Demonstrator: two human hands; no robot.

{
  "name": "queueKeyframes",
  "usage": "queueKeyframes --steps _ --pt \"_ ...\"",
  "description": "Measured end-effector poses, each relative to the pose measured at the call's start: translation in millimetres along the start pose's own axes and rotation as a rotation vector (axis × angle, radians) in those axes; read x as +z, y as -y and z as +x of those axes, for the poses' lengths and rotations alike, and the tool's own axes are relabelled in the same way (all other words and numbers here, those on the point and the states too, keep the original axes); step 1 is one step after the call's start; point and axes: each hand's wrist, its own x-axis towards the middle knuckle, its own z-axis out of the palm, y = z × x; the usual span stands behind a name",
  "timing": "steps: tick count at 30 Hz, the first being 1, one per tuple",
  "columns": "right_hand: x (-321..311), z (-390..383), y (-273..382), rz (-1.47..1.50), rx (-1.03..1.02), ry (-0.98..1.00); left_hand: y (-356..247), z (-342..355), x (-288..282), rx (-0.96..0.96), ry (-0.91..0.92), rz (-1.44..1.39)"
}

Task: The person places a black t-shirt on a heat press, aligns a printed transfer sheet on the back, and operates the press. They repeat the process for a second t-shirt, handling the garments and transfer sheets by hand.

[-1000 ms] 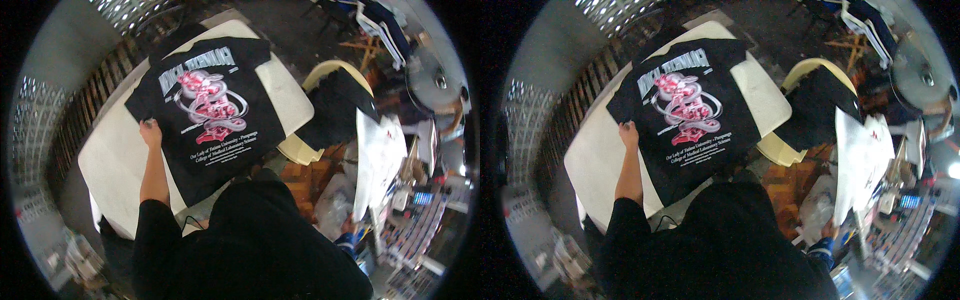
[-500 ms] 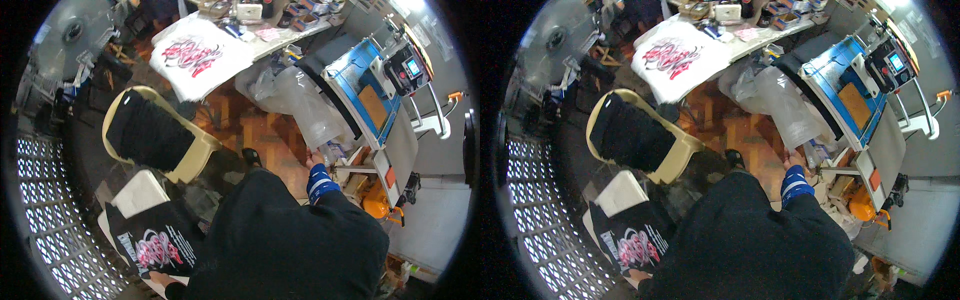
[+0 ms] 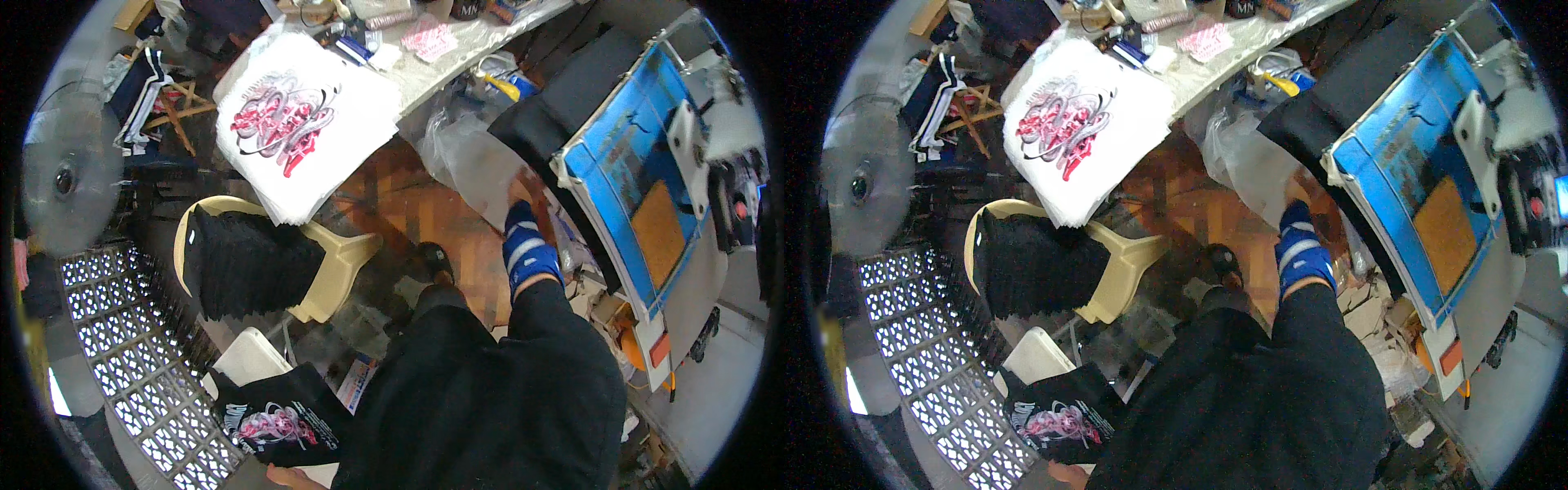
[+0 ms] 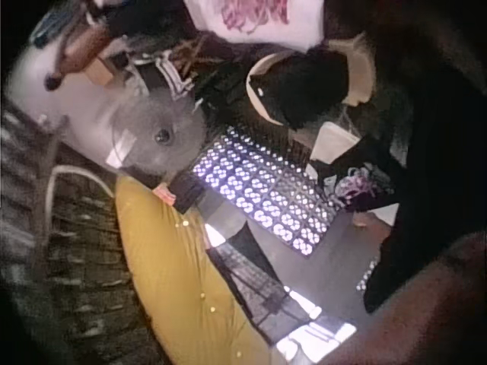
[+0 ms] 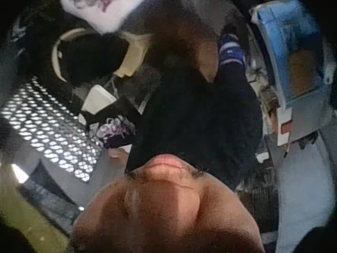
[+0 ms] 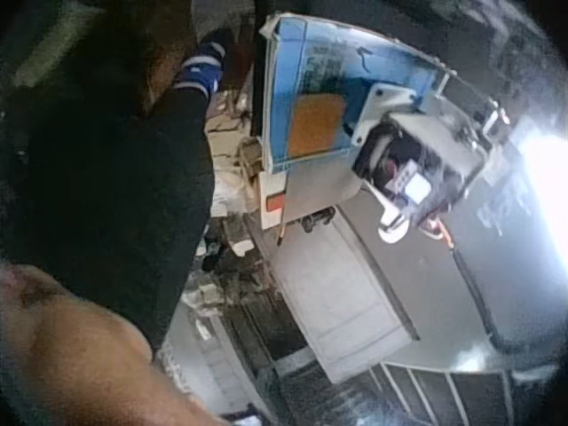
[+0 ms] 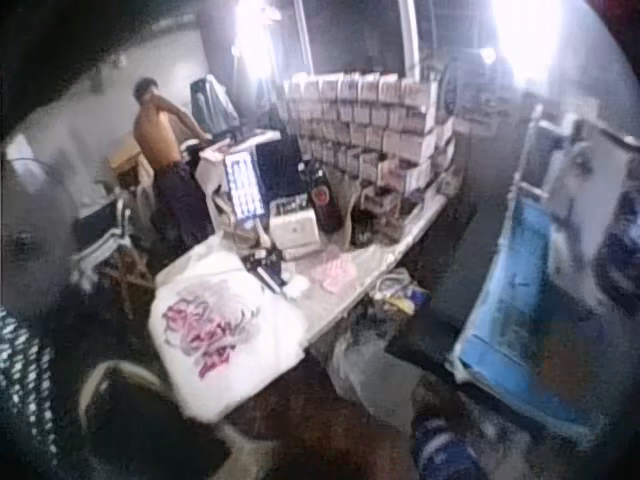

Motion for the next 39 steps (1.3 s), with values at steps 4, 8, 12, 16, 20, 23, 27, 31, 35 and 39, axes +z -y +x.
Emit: queueKeyframes --steps 4,8,12,16,20,23,27,31,35,39 --pt "42.6 9.2 85.8 0.282 -0.172 0.070 -46.6 -29.0 -7.9 0.027 0.063 0.047" --pt "75.6 48.5 101.6 0.283 -0.129 0.259 -108.7 -38.7 6.8 0.223 0.119 0.149" --pt "77.2 80.9 93.9 -0.072 -0.556 0.275 -168.1 -60.3 39.0 0.381 0.200 0.103" --pt "41.2 -22.1 135.5 0.676 -0.316 0.042 -234.2 -153.6 86.9 0.854 0.530 0.048" --pt "-47.9 -229.1 178.2 1.321 -0.136 1.950 -250.1 -273.2 147.5 1.527 1.224 -0.088" --pt "-119.4 -349.7 171.9 0.678 -1.012 1.225 -235.8 -308.3 144.7 1.600 1.577 -0.110" --pt "-168.1 -412.0 104.1 0.172 -1.372 0.867 -237.3 -295.8 113.1 0.861 1.269 -0.693" --pt "-215.1 -457.1 13.5 0.031 -1.331 1.003 -239.1 -348.5 151.4 1.318 1.696 -0.591" --pt "-307.6 -506.5 -103.6 0.392 -1.233 0.980 -228.4 -448.3 178.7 2.008 2.109 -0.885" --pt "-317.9 -541.9 -247.6 -0.110 -0.663 -0.451 -272.3 -489.0 102.6 1.462 2.279 -0.509"
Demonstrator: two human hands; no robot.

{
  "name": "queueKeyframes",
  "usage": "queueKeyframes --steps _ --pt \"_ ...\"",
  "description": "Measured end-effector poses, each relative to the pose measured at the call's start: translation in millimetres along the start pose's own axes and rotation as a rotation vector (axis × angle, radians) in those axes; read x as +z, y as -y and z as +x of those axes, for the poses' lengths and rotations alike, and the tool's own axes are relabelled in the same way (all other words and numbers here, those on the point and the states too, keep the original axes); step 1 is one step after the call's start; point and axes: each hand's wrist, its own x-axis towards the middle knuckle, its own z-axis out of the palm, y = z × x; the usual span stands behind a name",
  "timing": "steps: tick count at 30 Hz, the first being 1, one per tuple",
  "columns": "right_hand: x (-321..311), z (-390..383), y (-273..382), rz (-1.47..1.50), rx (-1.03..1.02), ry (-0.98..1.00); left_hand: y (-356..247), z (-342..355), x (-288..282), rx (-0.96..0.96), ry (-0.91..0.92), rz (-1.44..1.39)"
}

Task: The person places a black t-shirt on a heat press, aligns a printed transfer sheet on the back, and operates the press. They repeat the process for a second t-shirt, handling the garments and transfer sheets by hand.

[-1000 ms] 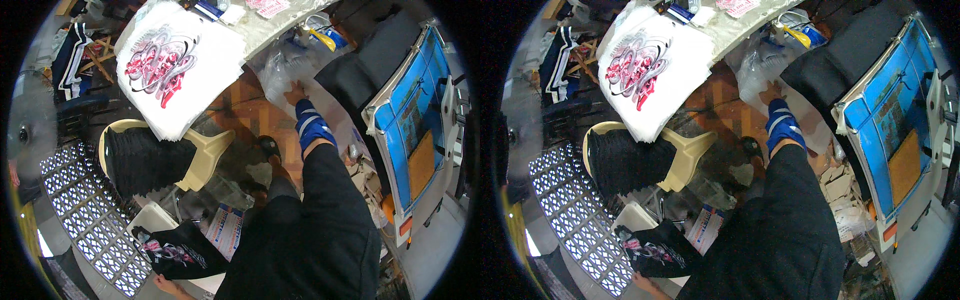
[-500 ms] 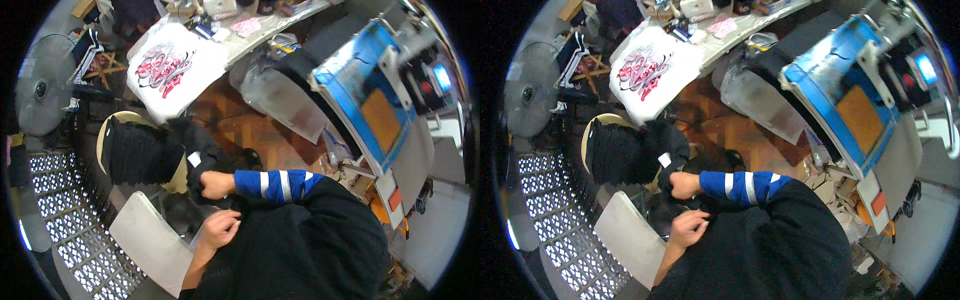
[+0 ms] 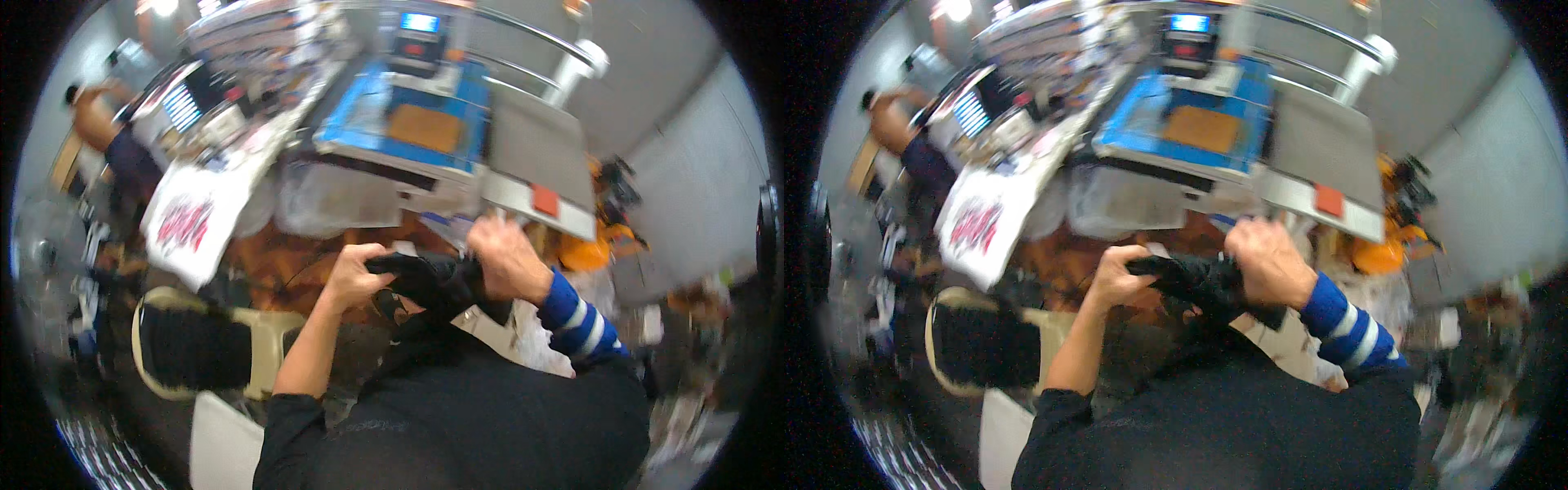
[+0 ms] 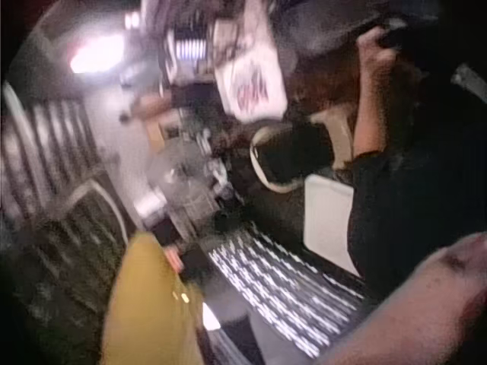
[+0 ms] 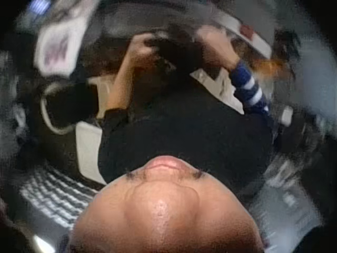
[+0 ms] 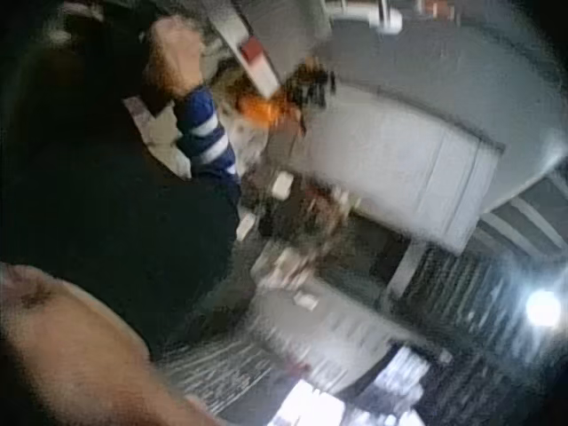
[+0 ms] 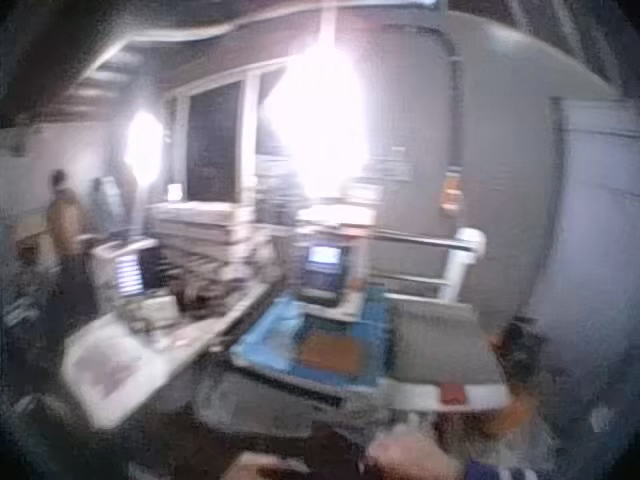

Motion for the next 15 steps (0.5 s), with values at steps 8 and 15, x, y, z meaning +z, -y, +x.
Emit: queueKeyframes --steps 8,15 --pt "41.7 -195.9 -123.0 0.746 0.971 -1.083 -107.4 75.6 75.0 0.171 0.289 0.809" --pt "106.9 -129.2 -83.9 0.856 0.327 -0.265 -110.1 162.2 186.1 0.013 0.453 0.465"
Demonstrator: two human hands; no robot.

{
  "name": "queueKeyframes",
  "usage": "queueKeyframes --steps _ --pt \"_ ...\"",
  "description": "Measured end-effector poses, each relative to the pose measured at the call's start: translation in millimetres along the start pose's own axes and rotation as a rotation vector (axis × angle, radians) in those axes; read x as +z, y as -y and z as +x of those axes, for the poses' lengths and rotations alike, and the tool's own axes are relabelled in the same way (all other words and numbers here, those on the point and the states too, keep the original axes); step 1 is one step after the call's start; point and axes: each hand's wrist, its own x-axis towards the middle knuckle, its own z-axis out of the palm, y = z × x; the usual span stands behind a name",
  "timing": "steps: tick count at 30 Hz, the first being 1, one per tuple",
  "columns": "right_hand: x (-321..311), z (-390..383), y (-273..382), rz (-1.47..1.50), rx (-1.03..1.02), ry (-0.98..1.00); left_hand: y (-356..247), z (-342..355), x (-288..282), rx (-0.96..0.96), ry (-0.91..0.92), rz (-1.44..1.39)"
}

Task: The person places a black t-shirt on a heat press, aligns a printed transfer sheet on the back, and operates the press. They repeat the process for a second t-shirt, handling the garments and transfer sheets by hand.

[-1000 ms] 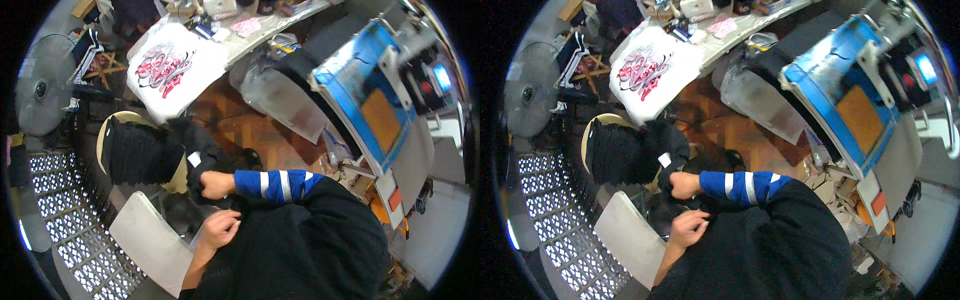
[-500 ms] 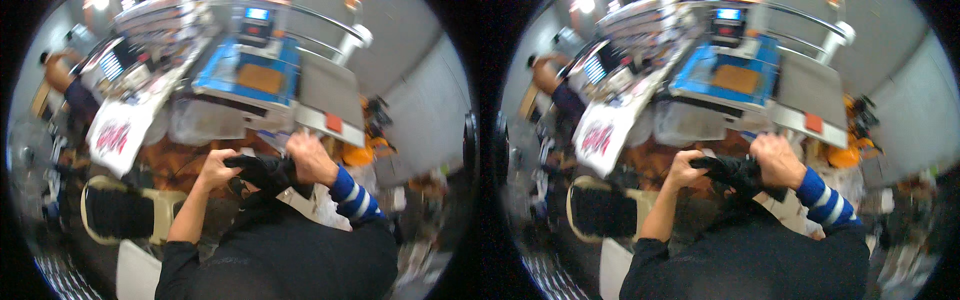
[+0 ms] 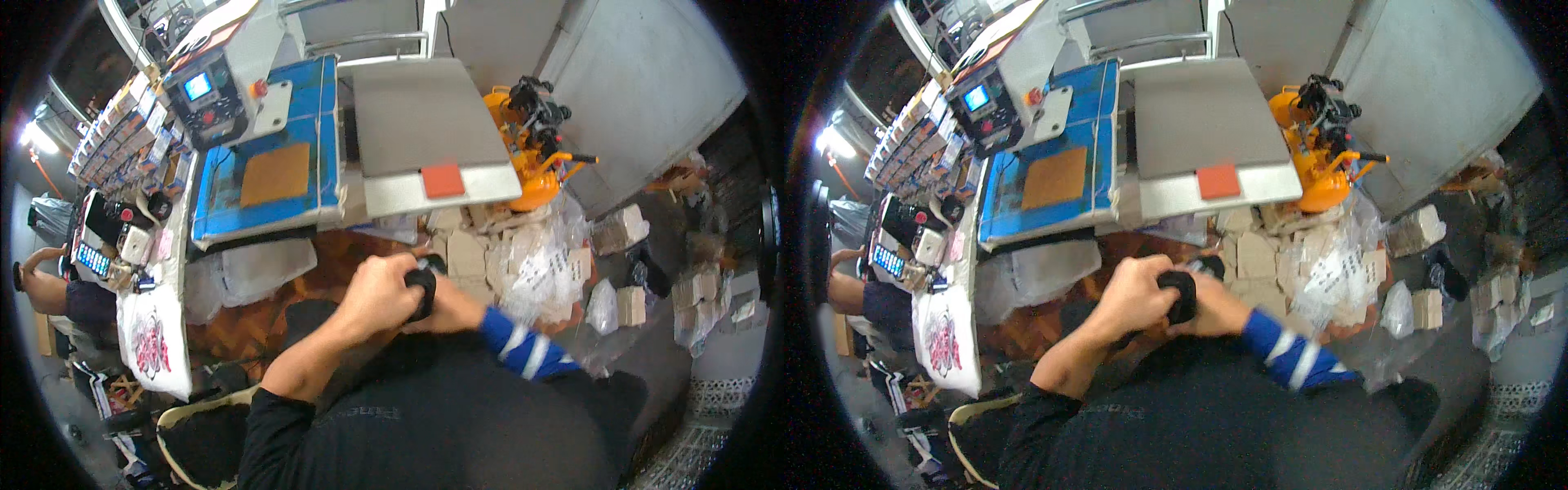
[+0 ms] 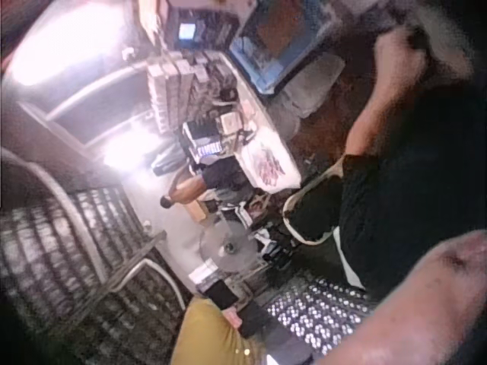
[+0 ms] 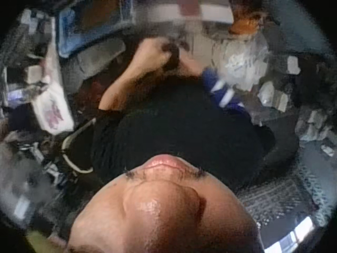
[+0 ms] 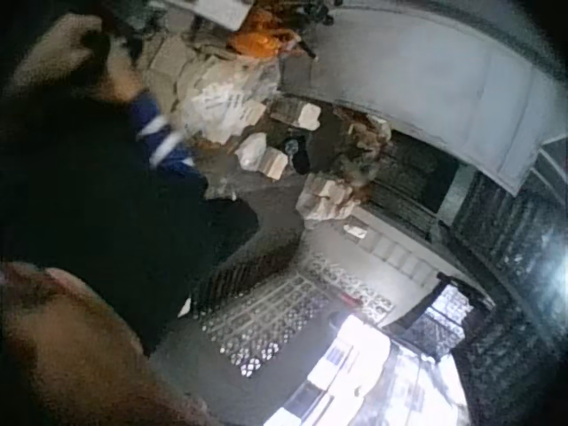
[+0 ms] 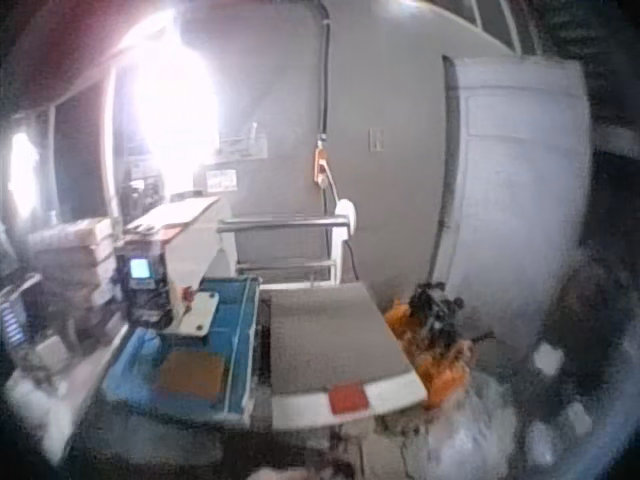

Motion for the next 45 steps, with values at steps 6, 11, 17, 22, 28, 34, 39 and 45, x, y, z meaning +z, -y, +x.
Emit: queueKeyframes --steps 6,11,17,22,28,34,39,45 --pt "-86.3 -5.8 -87.6 -0.046 0.406 -0.316 37.9 55.8 -54.4 -0.316 0.301 0.446" --pt "-170.5 27.4 -75.8 -0.212 0.058 -0.033 72.0 91.5 -81.9 -0.248 -0.104 -0.317" --pt "-252.5 42.0 -104.1 -0.649 0.221 -0.425 32.2 128.1 -106.8 -0.112 -0.217 -0.163" --pt "-332.9 72.0 -70.3 -0.021 0.080 -0.699 -0.6 161.1 -178.1 0.104 -0.446 0.202" --pt "-457.3 173.0 -75.9 -0.331 0.054 -0.806 -7.0 304.4 -239.0 0.161 -0.831 0.397" --pt "-538.1 305.9 -189.2 -0.695 0.434 -0.778 54.0 498.6 -245.9 -0.083 -0.792 1.123" --pt "-520.1 353.2 -342.8 -0.766 0.792 -0.547 149.7 606.3 -176.7 -0.758 -0.601 -0.184" --pt "-479.9 391.7 -432.7 -0.112 0.814 -0.801 248.8 656.7 -109.1 -0.513 -0.731 -0.387"
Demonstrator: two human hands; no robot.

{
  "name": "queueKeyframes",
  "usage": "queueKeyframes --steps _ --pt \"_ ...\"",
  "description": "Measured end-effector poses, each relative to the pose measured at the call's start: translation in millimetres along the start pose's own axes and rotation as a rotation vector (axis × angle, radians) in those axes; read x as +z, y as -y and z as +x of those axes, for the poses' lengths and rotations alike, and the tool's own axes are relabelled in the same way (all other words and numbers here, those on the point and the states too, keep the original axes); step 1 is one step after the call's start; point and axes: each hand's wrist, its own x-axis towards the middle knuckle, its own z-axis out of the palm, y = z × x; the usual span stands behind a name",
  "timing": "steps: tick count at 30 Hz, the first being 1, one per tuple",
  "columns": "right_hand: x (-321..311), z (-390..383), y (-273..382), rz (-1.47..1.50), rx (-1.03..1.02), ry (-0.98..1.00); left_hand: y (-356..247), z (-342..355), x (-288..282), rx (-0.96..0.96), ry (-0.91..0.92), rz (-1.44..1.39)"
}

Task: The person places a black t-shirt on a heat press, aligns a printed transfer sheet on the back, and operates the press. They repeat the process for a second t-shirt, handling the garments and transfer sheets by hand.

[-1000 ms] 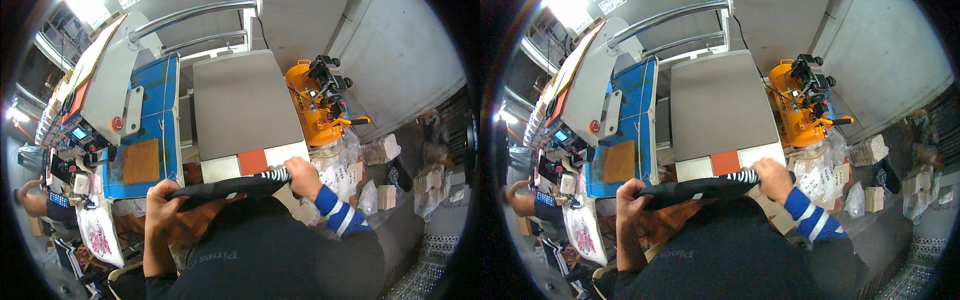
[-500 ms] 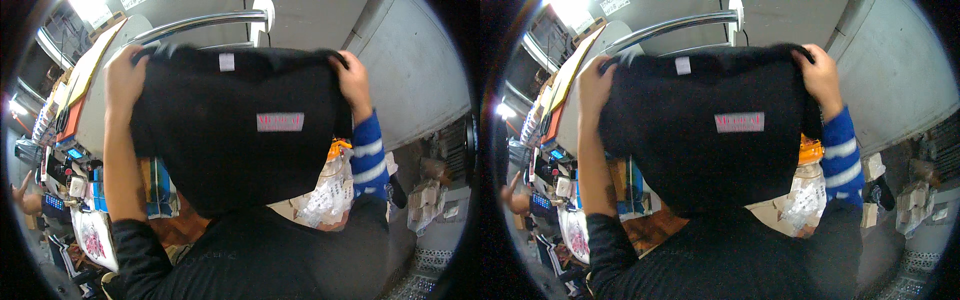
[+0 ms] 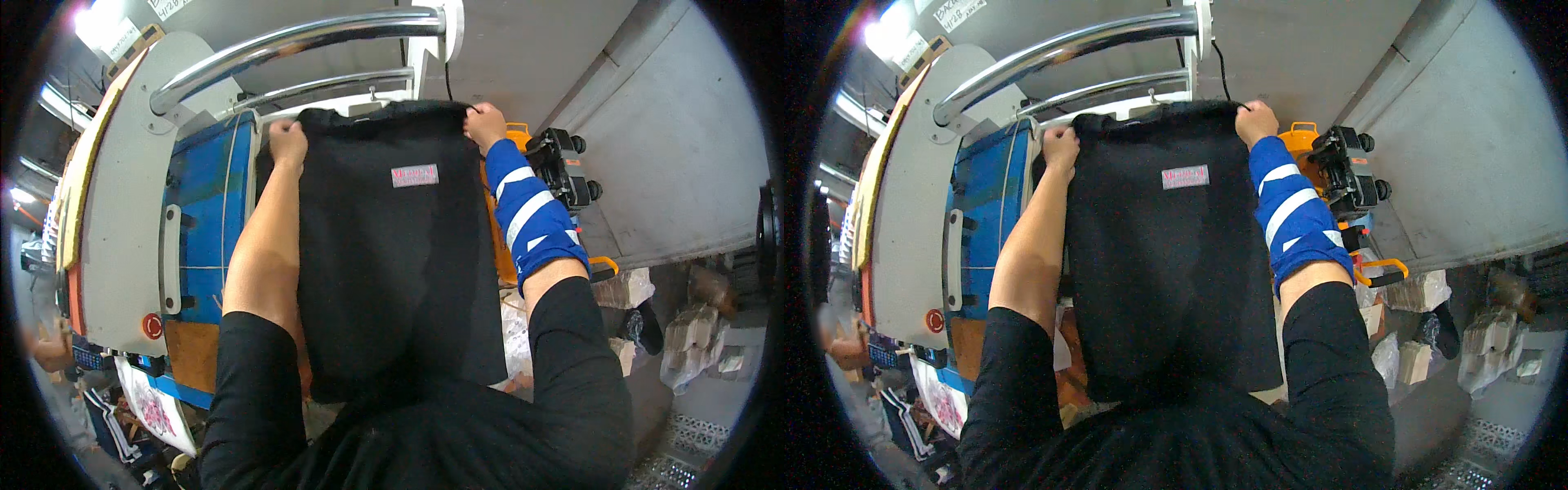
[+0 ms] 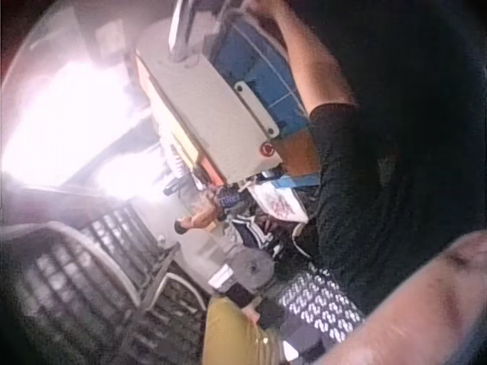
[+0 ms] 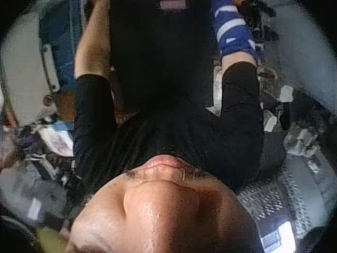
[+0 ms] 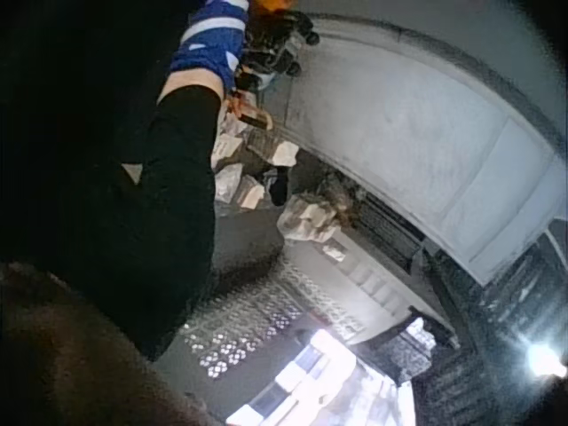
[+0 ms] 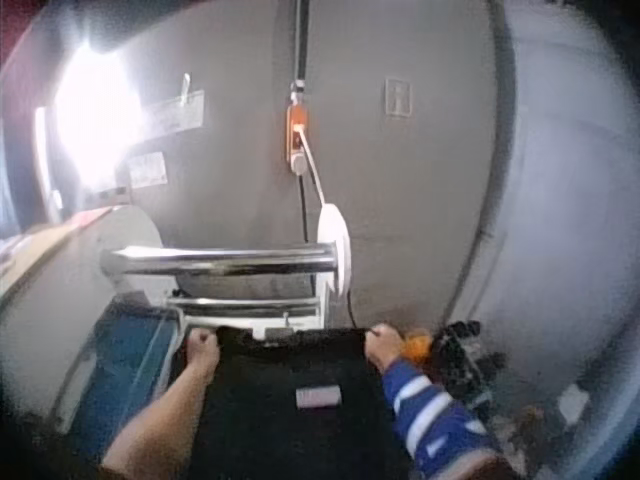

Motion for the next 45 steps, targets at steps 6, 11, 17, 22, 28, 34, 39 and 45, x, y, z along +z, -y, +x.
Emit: queueKeyframes --steps 6,11,17,22,28,34,39,45 --pt "23.6 -110.1 19.8 -0.501 -1.030 0.485 -13.3 -146.8 3.9 0.421 0.263 -0.151" --pt "60.9 -155.2 13.4 -0.826 -1.311 0.386 -49.6 -294.0 -74.6 0.734 0.330 0.017" --pt "28.4 -92.6 -17.8 -0.045 -0.830 -0.012 -76.8 -369.1 -238.9 0.902 -0.058 0.470" --pt "-48.7 -42.1 -137.5 -0.340 -0.179 -0.074 -34.2 -404.9 -370.1 0.567 -0.563 0.534" --pt "-30.3 -93.5 -165.7 0.691 0.494 0.571 31.6 -346.9 -452.4 0.238 -0.636 0.465" --pt "-50.1 -44.8 -108.5 0.275 -0.205 -0.319 49.2 -294.1 -472.7 0.229 -0.468 0.578" --pt "-49.6 -62.0 -126.0 -0.456 0.127 0.059 52.1 -291.3 -464.5 0.165 -0.420 0.672" --pt "-62.5 -136.1 -119.2 -0.220 -0.163 -0.003 53.8 -309.9 -418.8 0.445 -0.484 1.023"
